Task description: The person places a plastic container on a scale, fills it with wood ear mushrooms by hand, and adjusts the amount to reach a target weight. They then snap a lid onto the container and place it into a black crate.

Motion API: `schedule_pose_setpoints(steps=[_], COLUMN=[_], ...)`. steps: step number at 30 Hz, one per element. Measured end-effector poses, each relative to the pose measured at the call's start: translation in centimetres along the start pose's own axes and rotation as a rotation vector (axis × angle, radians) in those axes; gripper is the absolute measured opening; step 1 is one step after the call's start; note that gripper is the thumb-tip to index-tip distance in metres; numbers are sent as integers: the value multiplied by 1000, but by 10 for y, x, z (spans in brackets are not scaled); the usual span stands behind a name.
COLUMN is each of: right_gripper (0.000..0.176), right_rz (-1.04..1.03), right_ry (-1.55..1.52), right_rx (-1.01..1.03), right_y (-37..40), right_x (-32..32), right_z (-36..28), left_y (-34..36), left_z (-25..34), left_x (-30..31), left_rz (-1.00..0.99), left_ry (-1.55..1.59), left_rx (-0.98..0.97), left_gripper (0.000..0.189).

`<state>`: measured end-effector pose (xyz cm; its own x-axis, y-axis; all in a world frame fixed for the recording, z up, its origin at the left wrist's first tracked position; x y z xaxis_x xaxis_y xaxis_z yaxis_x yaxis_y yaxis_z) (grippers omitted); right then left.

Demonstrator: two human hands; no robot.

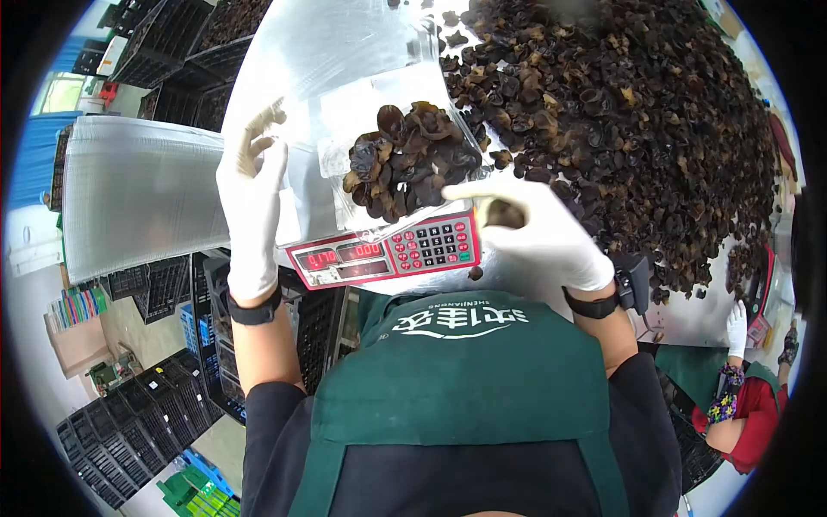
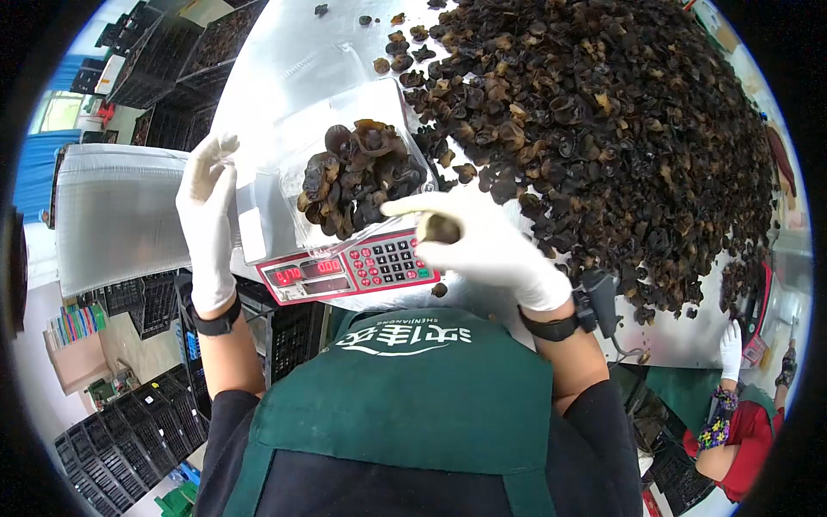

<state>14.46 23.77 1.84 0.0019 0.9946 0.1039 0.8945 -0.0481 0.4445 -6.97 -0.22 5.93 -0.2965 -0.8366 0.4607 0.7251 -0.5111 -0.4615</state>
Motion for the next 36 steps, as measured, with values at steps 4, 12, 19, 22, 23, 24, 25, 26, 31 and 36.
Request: schedule_pose_setpoints(steps=[4,12,19,22,23,24,25,26,31,36], right_gripper=[71,19,33,36,36,40,45,48,63,41], right_rz=[27,-255,367,242,230,203,173,166,222,181], right_ry=[291,-18,-84,-61,5,-90,-183,-210,-201,-141], right_rx=[106,378,-117,-137,-74,-83,-92,-128,-178,-178], right_y=[-13,2,-15,-33,-41,-47,-50,-51,-53,-56], right_x=[-42,-17,38,24,25,19,16,16,16,19], right_z=[-12,9,10,9,20,25,27,26,17,7], left_y=[28,81,94,98,98,99,98,99,100,93], left_z=[14,34,30,23,18,12,11,10,13,17], left_x=[-1,-21,-32,-31,-30,-29,-28,-27,-28,-21], left_rz=[-136,-365,-176,-182,-191,-196,-202,-208,-211,-238], left_ry=[-15,-181,-325,-5,60,175,188,202,204,115], left_rx=[-43,-140,-25,251,301,307,323,342,371,351], left_gripper=[42,50,54,65,66,66,66,65,62,59])
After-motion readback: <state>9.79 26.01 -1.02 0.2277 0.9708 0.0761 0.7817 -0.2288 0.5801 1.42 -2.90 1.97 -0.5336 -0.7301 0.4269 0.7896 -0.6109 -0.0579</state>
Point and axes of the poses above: each hand's wrist, its own y-axis away from the middle knuckle, its own x-axis out of the back of the hand, z = x × y, the point moved 1 cm from there along -y, towards the middle knuckle, and after that the axes turned 13 degrees about -x, right-handed, at the moved point
